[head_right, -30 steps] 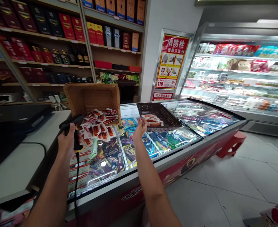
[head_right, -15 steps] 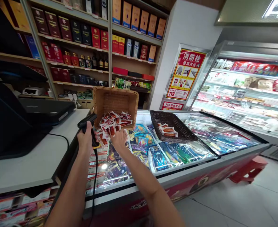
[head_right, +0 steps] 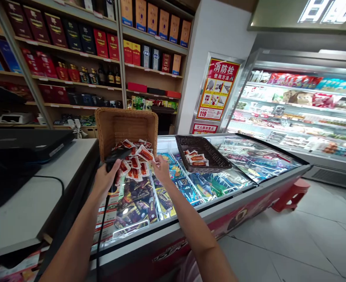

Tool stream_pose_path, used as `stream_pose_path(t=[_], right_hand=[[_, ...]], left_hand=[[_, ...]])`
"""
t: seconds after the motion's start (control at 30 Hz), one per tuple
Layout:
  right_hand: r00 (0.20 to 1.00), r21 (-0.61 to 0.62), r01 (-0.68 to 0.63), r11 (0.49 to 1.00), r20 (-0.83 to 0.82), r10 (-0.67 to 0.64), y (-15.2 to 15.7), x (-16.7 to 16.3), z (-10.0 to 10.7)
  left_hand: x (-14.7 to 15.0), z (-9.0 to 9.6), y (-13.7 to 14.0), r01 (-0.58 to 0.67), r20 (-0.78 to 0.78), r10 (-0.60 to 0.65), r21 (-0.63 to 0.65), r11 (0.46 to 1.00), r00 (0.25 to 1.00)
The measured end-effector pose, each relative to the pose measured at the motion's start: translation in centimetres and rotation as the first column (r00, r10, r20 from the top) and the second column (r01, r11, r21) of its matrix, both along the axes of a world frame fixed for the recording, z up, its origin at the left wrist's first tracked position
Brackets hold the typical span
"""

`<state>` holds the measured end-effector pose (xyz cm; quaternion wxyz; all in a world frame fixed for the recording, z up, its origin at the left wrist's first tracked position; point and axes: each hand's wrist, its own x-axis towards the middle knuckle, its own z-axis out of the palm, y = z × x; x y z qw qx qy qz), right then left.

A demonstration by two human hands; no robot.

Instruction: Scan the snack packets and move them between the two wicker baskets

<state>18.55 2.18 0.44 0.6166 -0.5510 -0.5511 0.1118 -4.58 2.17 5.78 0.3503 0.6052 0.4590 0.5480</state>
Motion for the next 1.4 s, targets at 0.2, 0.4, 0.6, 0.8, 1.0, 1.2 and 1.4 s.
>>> stream_pose_path(t=[0.2,0.4,0.6,0.8,1.0,1.2,1.4], right_hand=[[0.913,0.074,-0.083,0.994,-0.394,0.105,-0.6,2.7,-1.6],[0.865,0.082,-0.102,0.991,-0.485,0.129,-0.5,2.4,-0.8],[0.869,0.072,-0.1,0.992,-0.48,0.122,-1.0,2.5,-0.7],[0.866,0.07,-0.094,0.993,-0.487,0.117,-1.0,2.3,-0.6],[0.88,0.06,-0.077,0.995,-0.465,0.097,-1.2,2.4,-0.5],[0.882,0.062,-0.058,0.996,-0.464,0.081,-0.9,2.3,-0.7],[0.899,0.044,-0.055,0.998,-0.432,0.069,-1.2,2.4,-0.6]], left_hand=[[1.1,-0.6,-0.4,0.146,-0.302,-0.141,-0.008,0.989,0.943],[1.6,0.1,-1.1,0.149,-0.342,-0.145,-0.016,0.989,0.928],[2.0,0.6,-1.8,0.142,-0.395,-0.14,-0.025,0.99,0.908],[1.9,0.2,-1.6,0.147,-0.385,-0.147,-0.031,0.989,0.911],[2.0,0.4,-1.6,0.164,-0.433,-0.158,-0.024,0.986,0.887],[2.3,0.6,-1.9,0.162,-0.446,-0.153,-0.018,0.987,0.882],[2.2,0.8,-2.0,0.166,-0.439,-0.168,-0.042,0.985,0.883]])
